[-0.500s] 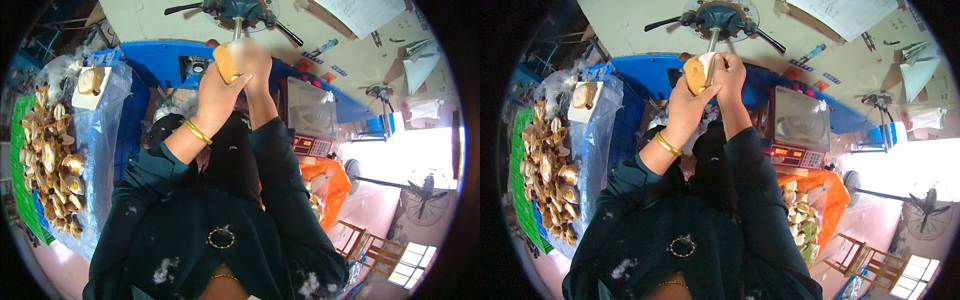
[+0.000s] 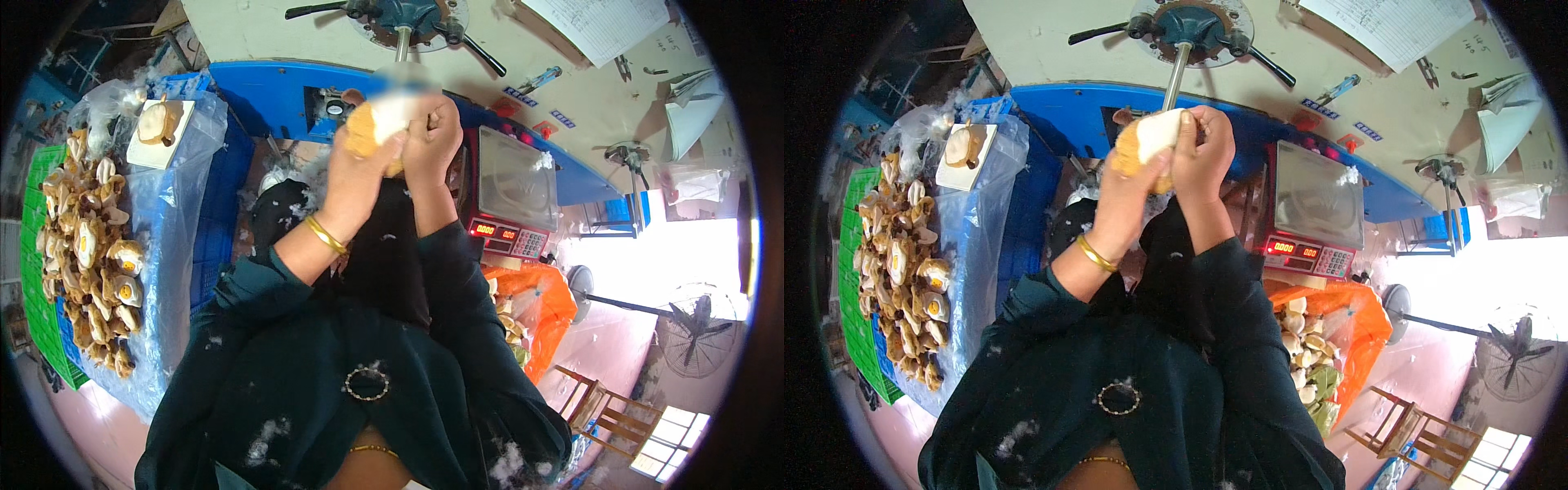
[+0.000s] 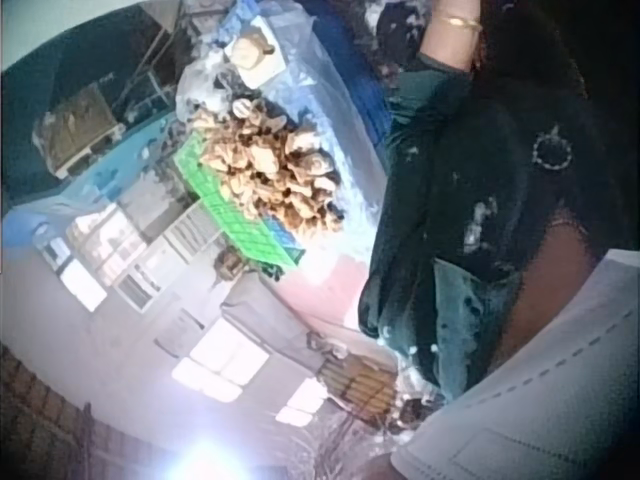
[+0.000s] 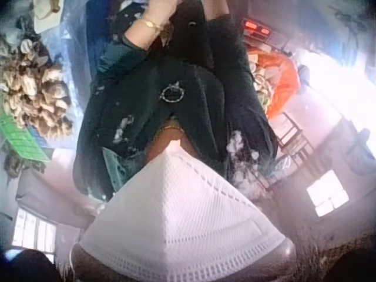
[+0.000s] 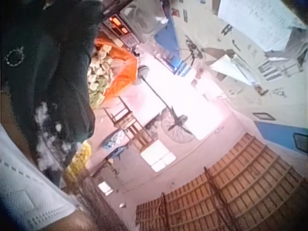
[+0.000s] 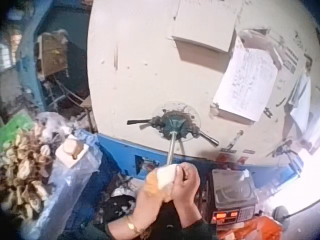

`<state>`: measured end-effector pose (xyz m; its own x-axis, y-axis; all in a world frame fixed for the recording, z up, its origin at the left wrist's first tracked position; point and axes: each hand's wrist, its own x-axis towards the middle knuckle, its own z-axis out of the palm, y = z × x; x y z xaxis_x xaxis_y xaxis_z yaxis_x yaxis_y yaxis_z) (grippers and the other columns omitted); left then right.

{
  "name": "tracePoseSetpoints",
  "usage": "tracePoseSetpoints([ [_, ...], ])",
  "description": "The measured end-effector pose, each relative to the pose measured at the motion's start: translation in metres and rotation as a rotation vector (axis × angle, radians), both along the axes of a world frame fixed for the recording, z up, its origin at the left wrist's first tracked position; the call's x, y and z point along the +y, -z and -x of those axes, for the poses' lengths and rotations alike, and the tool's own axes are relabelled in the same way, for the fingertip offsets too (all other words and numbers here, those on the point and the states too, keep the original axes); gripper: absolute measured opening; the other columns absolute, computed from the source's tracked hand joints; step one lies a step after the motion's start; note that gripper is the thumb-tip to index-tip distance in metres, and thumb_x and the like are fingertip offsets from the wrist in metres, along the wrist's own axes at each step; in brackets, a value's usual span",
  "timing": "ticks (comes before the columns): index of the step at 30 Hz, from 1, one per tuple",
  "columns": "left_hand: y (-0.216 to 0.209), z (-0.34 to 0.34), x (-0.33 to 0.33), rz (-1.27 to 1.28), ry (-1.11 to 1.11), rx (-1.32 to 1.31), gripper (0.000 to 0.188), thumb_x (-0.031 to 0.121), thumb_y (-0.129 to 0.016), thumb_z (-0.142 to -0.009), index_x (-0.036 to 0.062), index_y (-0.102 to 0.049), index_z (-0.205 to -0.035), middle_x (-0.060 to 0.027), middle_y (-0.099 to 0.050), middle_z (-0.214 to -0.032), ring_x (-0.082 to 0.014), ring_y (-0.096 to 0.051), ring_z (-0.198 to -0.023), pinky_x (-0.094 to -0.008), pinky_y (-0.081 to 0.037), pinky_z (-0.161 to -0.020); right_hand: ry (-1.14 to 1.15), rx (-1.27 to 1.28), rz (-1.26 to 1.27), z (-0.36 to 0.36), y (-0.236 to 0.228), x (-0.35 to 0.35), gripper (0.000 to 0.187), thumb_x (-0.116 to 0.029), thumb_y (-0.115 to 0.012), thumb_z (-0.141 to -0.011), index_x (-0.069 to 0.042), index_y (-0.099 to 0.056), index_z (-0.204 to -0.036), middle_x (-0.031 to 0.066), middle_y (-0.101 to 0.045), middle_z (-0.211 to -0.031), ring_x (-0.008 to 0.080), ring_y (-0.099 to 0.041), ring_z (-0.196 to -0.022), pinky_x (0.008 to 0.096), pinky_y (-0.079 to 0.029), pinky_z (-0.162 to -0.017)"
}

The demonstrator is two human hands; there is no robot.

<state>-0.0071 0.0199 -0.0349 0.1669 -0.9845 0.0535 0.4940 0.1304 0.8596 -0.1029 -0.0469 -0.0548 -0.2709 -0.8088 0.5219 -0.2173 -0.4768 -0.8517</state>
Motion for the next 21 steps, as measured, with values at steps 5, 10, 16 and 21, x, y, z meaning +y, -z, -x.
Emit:
tracePoseSetpoints([
  [5, -0.013, -0.037, -0.027, -0.237, 0.056, 0.23, 0.047, 0.024, -0.065, -0.093, -0.0111, -0.051, -0.122, -0.0149, -0.065, -0.108, -0.0212, -0.067, -0.096, -0.0319, -0.057, -0.079, 0.175, 0.327, 0.088, -0.015, -0.031, 0.016, 0.023, -0.021, -0.072, -0.084, -0.002, -0.06, -0.09, 0.0076, -0.057, -0.082, 0.0211, -0.057, -0.066, 0.0331, -0.048, -0.062],
  [10, -0.003, -0.05, -0.064, -0.188, 0.106, 0.153, 0.045, 0.025, -0.069, -0.091, -0.0127, -0.053, -0.111, -0.0176, -0.064, -0.103, -0.0198, -0.067, -0.086, -0.0302, -0.056, -0.07, -0.193, 0.01, -0.477, -0.017, -0.048, 0.019, 0.043, -0.031, -0.076, -0.081, 0.007, -0.066, -0.096, 0.011, -0.069, -0.089, 0.0167, -0.065, -0.077, 0.03, -0.051, -0.072],
  [16, 0.002, -0.044, -0.06, -0.109, 0.093, 0.078, 0.056, 0.035, -0.069, -0.09, -0.0142, -0.052, -0.111, -0.0187, -0.064, -0.101, -0.0191, -0.066, -0.083, -0.0298, -0.055, -0.069, -0.306, -0.258, -0.463, -0.026, -0.03, 0.008, 0.042, -0.028, -0.077, -0.082, 0.009, -0.066, -0.098, 0.0124, -0.07, -0.091, 0.0138, -0.065, -0.081, 0.028, -0.051, -0.072],
  [21, 0.003, -0.042, -0.044, -0.073, 0.07, -0.095, 0.062, 0.042, -0.068, -0.09, -0.0142, -0.052, -0.111, -0.0181, -0.064, -0.099, -0.0186, -0.065, -0.086, -0.0294, -0.054, -0.07, -0.329, -0.314, -0.468, -0.026, -0.035, 0.023, 0.038, -0.025, -0.077, -0.082, 0.008, -0.066, -0.098, 0.0118, -0.069, -0.093, 0.0134, -0.065, -0.081, 0.0277, -0.052, -0.071],
])
